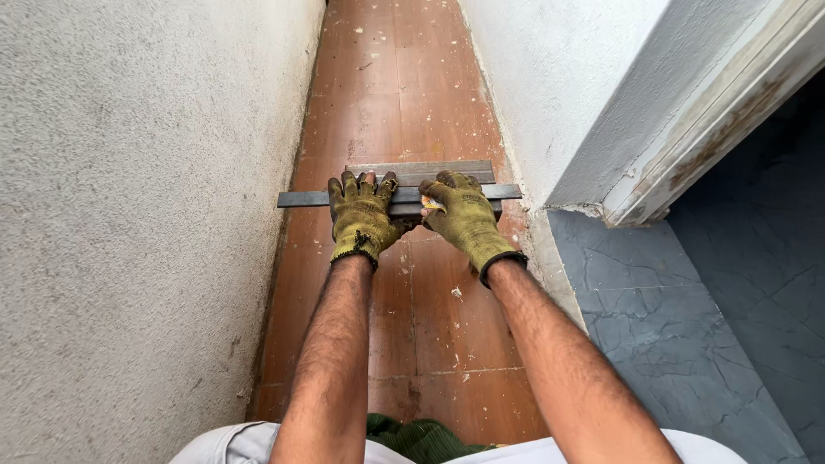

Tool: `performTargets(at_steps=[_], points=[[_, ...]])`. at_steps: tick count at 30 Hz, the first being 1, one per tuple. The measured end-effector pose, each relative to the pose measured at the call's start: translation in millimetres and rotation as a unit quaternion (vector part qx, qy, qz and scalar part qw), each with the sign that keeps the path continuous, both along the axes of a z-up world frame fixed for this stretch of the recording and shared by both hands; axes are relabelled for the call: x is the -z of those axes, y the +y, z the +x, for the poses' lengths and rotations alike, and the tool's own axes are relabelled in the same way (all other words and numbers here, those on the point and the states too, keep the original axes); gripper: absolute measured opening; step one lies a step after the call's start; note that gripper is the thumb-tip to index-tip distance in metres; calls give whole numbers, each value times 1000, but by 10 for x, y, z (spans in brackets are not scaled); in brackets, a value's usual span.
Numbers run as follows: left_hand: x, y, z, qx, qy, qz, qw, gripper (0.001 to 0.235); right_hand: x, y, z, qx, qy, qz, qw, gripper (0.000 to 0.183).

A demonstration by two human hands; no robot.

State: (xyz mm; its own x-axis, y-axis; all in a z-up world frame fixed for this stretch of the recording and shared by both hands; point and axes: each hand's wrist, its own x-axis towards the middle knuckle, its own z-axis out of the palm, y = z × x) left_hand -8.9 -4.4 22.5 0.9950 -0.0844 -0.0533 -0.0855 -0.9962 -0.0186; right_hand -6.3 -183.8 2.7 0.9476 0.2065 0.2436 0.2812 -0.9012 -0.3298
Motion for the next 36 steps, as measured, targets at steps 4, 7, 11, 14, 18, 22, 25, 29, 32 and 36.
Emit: performTargets(at_steps=[4,7,11,14,18,22,25,29,32,36], points=[[-20,-47,28,-12,37,15,999,105,-52,9,48,-5,-13,10,1000,50],[85,-41,40,-15,4,9,1000,103,-35,-37,89,-23,7,16,1000,50],[223,-41,19,-5,-29,24,999,103,48,-53,-45,-28,16,21,999,49],[193,-52,42,-19,2,50,999,105,-91,-7,12,-19,-1,11,1000,53],[219,-29,77,-14,-16,16,1000,107,-98,7,49,-7,70,-28,997,54],[234,-14,67,-13,-3,40,999,110,-42,32,1,6,45,-14,999,49],[157,-79,93,-21,28,32,999,113,-144,-18,30,3,64,-16,998,49],[187,-16,32,-10,-12,30,999,107,-192,-18,71,-35,31,3,999,53],[196,-34,53,2,-42,13,999,103,-131,-92,-2,-32,38,0,999,54],[209,-25,80,-7,-25,15,1000,102,-77,-47,7,-28,19,-11,999,54]])
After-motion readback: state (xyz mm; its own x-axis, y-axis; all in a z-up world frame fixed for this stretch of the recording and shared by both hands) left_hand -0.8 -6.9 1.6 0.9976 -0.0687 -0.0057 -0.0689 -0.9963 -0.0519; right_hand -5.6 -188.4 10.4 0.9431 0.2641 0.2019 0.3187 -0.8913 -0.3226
